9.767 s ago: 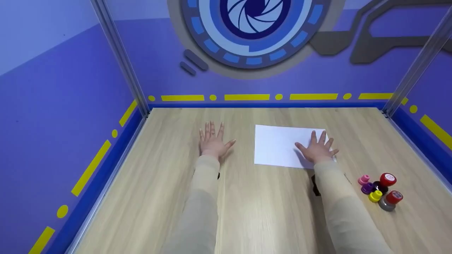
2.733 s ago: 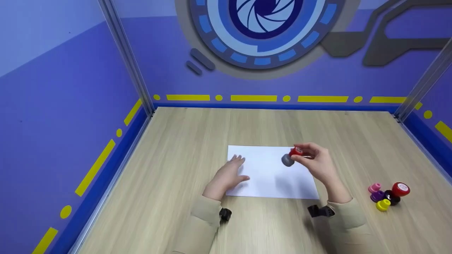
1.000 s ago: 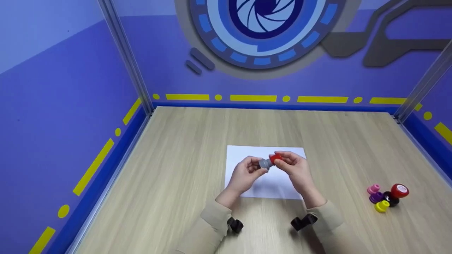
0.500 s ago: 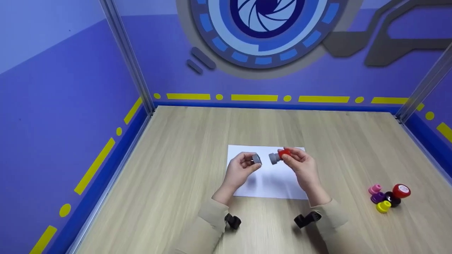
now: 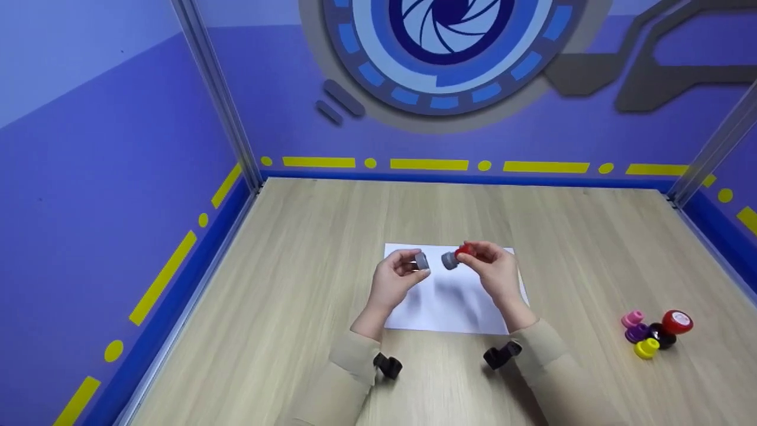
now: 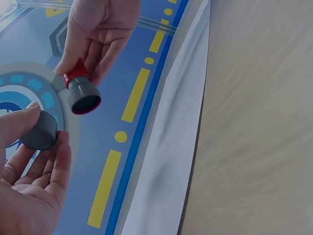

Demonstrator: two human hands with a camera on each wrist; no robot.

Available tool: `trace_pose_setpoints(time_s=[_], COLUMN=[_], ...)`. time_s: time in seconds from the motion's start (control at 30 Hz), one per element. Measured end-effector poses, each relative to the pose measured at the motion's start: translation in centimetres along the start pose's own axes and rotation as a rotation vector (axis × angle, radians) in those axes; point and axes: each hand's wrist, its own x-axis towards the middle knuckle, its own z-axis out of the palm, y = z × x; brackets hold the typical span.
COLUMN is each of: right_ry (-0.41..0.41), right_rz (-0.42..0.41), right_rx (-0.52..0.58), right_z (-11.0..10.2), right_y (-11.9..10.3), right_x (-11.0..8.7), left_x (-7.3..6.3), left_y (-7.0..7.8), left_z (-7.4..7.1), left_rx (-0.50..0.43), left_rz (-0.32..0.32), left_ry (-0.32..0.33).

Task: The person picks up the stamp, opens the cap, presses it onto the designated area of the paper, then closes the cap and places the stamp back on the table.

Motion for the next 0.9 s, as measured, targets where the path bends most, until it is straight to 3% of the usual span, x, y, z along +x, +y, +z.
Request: trace_pose_setpoints(time_s=[0.27,0.63,0.9], right_ry=[-0.025,-0.123,-0.181], right_rz=[-0.088,-0.156,-0.120], right_rx=[-0.249,-0.401,-0.490], right_z=[1.9,4.0,4.6], right_y=[0.5,0.5,0.8], right_x=[1.6,2.7,3.1], left_x=[-0.1,0.1,0.2], left_y=[-0.4,-0.7,-0.5], left_z=[-0.3,-0.3,-0.1], left_rx=[0.001,-0.021,-0.001], left_rz=[-0.018,-0.017,-0.005], left_ry=[0.024,0.022,0.020])
